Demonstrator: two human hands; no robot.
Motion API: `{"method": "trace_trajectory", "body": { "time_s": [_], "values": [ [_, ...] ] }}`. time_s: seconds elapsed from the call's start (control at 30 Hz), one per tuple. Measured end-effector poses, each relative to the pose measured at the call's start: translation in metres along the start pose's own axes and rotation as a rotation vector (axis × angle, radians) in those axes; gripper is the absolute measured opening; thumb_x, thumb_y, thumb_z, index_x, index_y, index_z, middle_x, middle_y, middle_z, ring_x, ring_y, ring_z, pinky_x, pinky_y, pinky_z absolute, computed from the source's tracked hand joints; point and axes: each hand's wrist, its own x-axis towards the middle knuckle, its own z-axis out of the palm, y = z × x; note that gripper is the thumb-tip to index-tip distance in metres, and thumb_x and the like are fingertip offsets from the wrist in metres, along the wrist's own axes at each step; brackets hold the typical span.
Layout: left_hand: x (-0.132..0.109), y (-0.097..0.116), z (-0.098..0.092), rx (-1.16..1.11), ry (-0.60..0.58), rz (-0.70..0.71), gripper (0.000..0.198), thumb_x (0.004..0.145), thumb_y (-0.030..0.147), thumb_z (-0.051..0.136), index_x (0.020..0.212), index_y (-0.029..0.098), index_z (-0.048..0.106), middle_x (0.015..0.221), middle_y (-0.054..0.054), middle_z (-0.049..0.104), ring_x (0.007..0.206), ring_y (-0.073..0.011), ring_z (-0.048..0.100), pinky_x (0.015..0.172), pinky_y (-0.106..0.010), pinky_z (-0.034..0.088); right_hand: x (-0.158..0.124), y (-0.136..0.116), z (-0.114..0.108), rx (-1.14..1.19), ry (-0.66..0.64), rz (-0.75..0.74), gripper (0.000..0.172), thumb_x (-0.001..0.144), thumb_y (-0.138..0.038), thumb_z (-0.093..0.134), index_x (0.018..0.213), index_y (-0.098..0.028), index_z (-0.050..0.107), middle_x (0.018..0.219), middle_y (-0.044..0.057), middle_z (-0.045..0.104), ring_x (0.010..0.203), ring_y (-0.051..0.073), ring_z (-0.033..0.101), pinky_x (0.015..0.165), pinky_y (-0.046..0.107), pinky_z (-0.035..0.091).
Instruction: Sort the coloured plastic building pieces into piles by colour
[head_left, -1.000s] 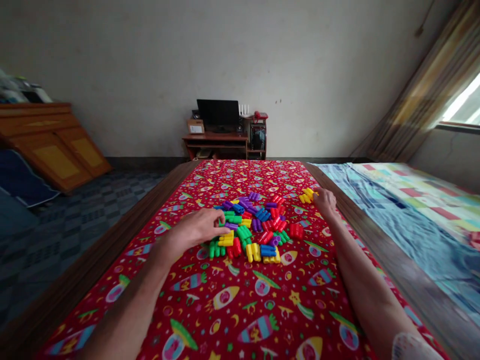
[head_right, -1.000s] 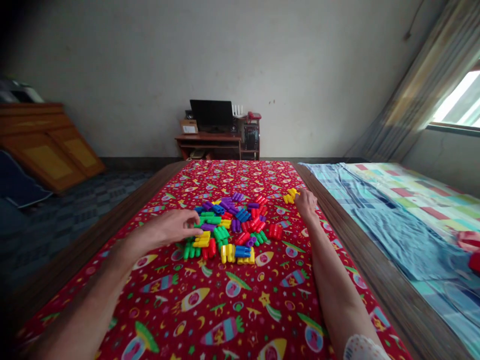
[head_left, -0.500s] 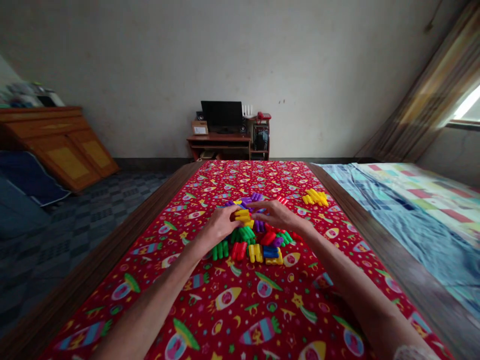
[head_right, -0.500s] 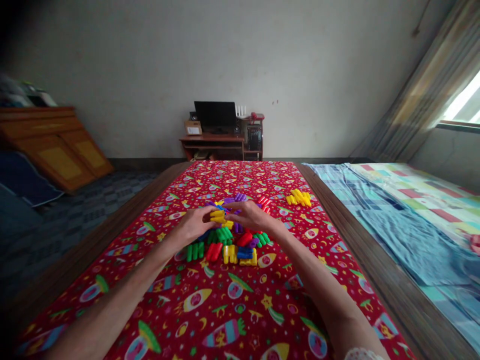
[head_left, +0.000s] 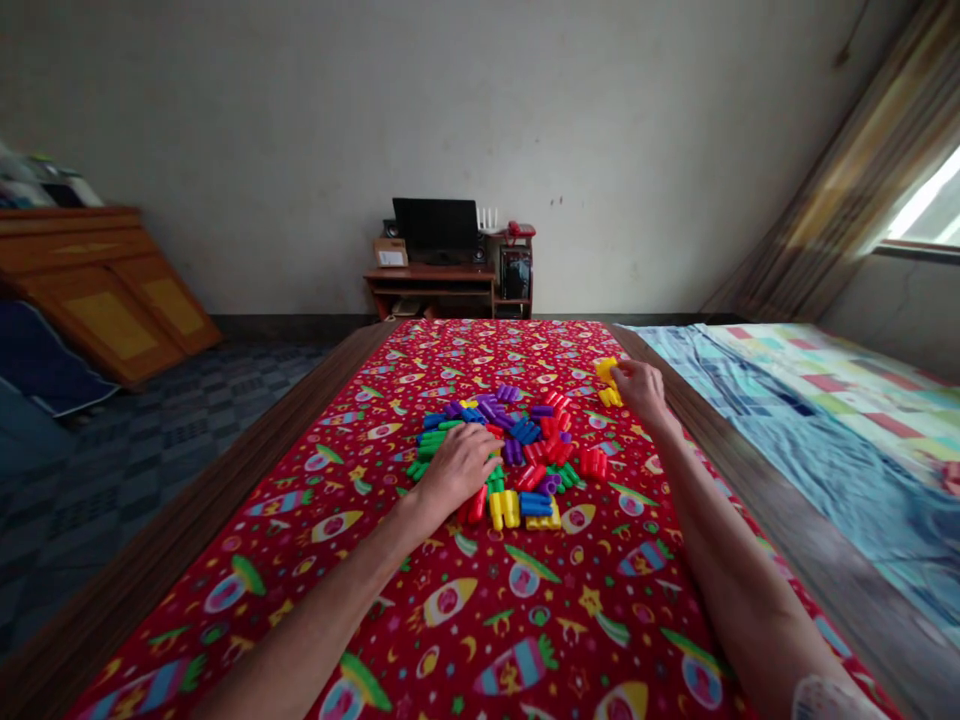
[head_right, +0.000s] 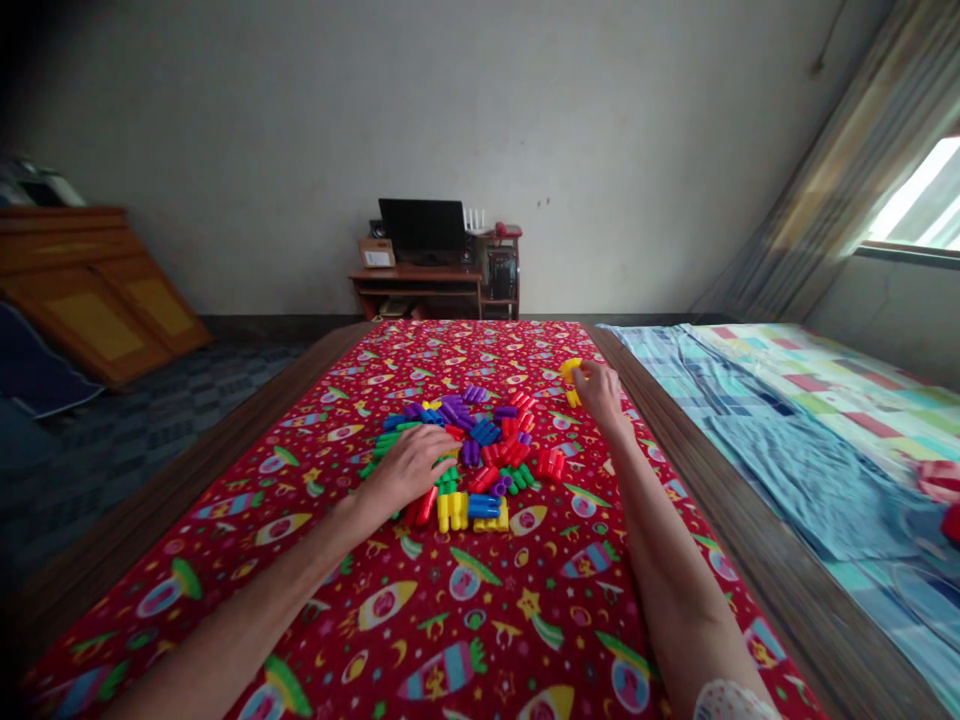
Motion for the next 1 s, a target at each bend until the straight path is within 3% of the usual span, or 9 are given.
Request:
{"method": "trace_trajectory", "body": {
  "time_s": [0.13, 0.27, 0.5, 0.67, 0.77, 0.87, 1.0],
  "values": [
    [-0.002, 0.002, -0.002, 0.08, -0.005, 0.001, 0.02, 0.088, 0.023, 0.062, 0.106, 0.02, 0.069, 0.101, -0.01, 0.067, 0.102, -0.0262, 0.057, 0.092, -0.041, 0.045, 0.0, 0.038, 0.004, -0.039, 0.071, 0.214, 0.032, 0.081, -0.028, 0.053, 0.098, -0.013, 0.075, 0.096, 0.017, 0.073, 0.093, 0.027, 0.064, 0.082, 0.036, 0.048],
    [-0.002, 0.004, 0.0, 0.15, 0.004, -0.037, 0.022, 0.092, 0.024, 0.056, 0.111, 0.019, 0.066, 0.113, -0.011, 0.065, 0.11, -0.0276, 0.055, 0.1, -0.044, 0.04, -0.006, 0.05, 0.009, -0.056, 0.037, 0.241, 0.032, 0.083, -0.028, 0.051, 0.092, -0.01, 0.076, 0.089, 0.021, 0.072, 0.089, 0.028, 0.065, 0.078, 0.035, 0.047],
    [0.001, 0.0, 0.002, 0.172, -0.028, -0.08, 0.015, 0.089, 0.031, 0.059, 0.092, 0.018, 0.064, 0.098, -0.011, 0.066, 0.099, -0.0267, 0.056, 0.092, -0.041, 0.043, -0.001, 0.033, 0.0, -0.078, 0.065, 0.183, 0.035, 0.088, -0.026, 0.045, 0.1, -0.013, 0.075, 0.102, 0.018, 0.072, 0.097, 0.027, 0.064, 0.083, 0.035, 0.045],
    [0.003, -0.002, 0.009, 0.073, -0.033, -0.116, 0.011, 0.087, 0.028, 0.06, 0.094, 0.02, 0.061, 0.1, -0.009, 0.069, 0.103, -0.0265, 0.06, 0.103, -0.048, 0.037, -0.002, 0.001, -0.004, -0.069, 0.051, -0.004, 0.032, 0.089, -0.024, 0.045, 0.098, -0.015, 0.075, 0.094, 0.015, 0.074, 0.089, 0.024, 0.065, 0.078, 0.031, 0.044],
    [0.007, -0.003, 0.009, -0.006, -0.06, -0.159, 0.021, 0.081, 0.027, 0.067, 0.1, 0.021, 0.061, 0.101, -0.008, 0.071, 0.103, -0.0286, 0.062, 0.104, -0.051, 0.036, -0.014, -0.031, 0.0, 0.005, -0.09, -0.251, 0.031, 0.091, -0.024, 0.045, 0.087, -0.015, 0.075, 0.079, 0.011, 0.072, 0.072, 0.019, 0.063, 0.067, 0.026, 0.04],
    [0.013, -0.005, 0.005, -0.094, -0.047, -0.254, 0.028, 0.075, 0.023, 0.072, 0.101, 0.021, 0.061, 0.094, -0.005, 0.072, 0.098, -0.0286, 0.065, 0.106, -0.053, 0.035, -0.037, -0.068, 0.007, 0.131, -0.372, -0.543, 0.028, 0.091, -0.023, 0.048, 0.082, -0.015, 0.074, 0.071, 0.005, 0.07, 0.062, 0.013, 0.057, 0.061, 0.023, 0.036],
    [0.015, -0.01, -0.002, -0.207, 0.136, -0.302, 0.023, 0.077, 0.023, 0.069, 0.096, 0.022, 0.058, 0.087, -0.001, 0.072, 0.089, -0.0244, 0.068, 0.106, -0.051, 0.038, -0.073, -0.104, 0.019, 0.309, -0.705, -0.759, 0.022, 0.091, -0.022, 0.053, 0.09, -0.013, 0.073, 0.076, 0.004, 0.07, 0.063, 0.011, 0.055, 0.059, 0.02, 0.034]
  ]
}}
